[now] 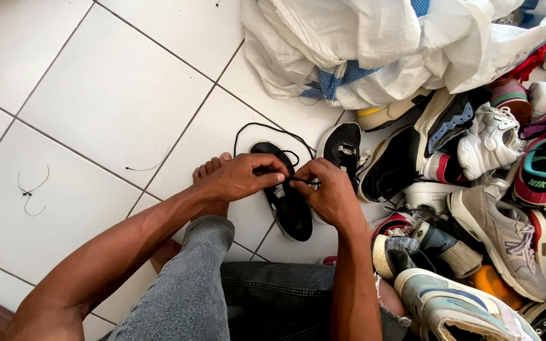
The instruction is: The person sits on the floor and works on a pair of black sneakers, repeatedly threading and adjusting the laces through the eyelets and buckles. The hands manipulate the laces and buckle straps to secure the shoes.
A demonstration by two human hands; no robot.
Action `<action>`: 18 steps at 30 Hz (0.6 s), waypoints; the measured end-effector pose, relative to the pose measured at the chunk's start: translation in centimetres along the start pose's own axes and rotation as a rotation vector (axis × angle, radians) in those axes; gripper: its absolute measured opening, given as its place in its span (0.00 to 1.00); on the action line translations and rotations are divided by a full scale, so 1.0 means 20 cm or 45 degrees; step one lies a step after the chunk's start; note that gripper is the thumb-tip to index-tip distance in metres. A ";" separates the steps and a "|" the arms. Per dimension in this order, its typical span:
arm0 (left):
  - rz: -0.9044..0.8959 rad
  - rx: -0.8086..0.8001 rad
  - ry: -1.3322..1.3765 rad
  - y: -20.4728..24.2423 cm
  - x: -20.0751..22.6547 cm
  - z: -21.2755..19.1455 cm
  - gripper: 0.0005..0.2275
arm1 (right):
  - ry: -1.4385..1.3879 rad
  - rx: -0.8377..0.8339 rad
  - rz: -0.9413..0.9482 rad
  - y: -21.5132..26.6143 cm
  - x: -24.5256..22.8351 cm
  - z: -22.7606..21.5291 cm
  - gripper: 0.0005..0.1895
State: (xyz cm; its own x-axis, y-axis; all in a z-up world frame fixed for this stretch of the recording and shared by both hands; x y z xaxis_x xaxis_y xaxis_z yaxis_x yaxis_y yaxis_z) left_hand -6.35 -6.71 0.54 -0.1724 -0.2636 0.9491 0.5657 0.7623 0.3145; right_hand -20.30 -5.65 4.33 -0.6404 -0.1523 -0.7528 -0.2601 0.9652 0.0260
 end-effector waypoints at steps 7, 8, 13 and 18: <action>0.259 0.023 -0.095 -0.01 0.04 0.01 0.07 | -0.048 -0.042 0.053 0.00 0.01 0.01 0.08; 0.223 0.037 -0.067 0.00 0.04 0.00 0.07 | -0.060 -0.073 0.081 0.00 0.02 0.01 0.08; 0.115 0.095 -0.064 0.00 -0.01 -0.08 0.07 | -0.132 -0.135 0.203 0.02 -0.02 -0.07 0.09; 0.095 0.078 -0.060 0.02 -0.01 -0.09 0.08 | -0.115 -0.110 0.109 0.02 -0.01 -0.08 0.05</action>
State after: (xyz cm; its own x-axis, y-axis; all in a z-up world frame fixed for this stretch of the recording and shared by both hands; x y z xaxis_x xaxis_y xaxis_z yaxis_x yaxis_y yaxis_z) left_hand -4.60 -7.50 0.48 -0.1704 -0.1780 0.9692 0.5282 0.8138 0.2423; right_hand -21.54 -5.51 5.53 -0.5962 -0.0465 -0.8015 -0.2707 0.9515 0.1462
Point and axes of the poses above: each hand's wrist, its own y-axis away from the middle knuckle, its own z-axis out of the palm, x = y × z, the point moved 9 cm from there along -y, towards the middle knuckle, and after that the axes turned 2 degrees about x, right-handed, at the moved point
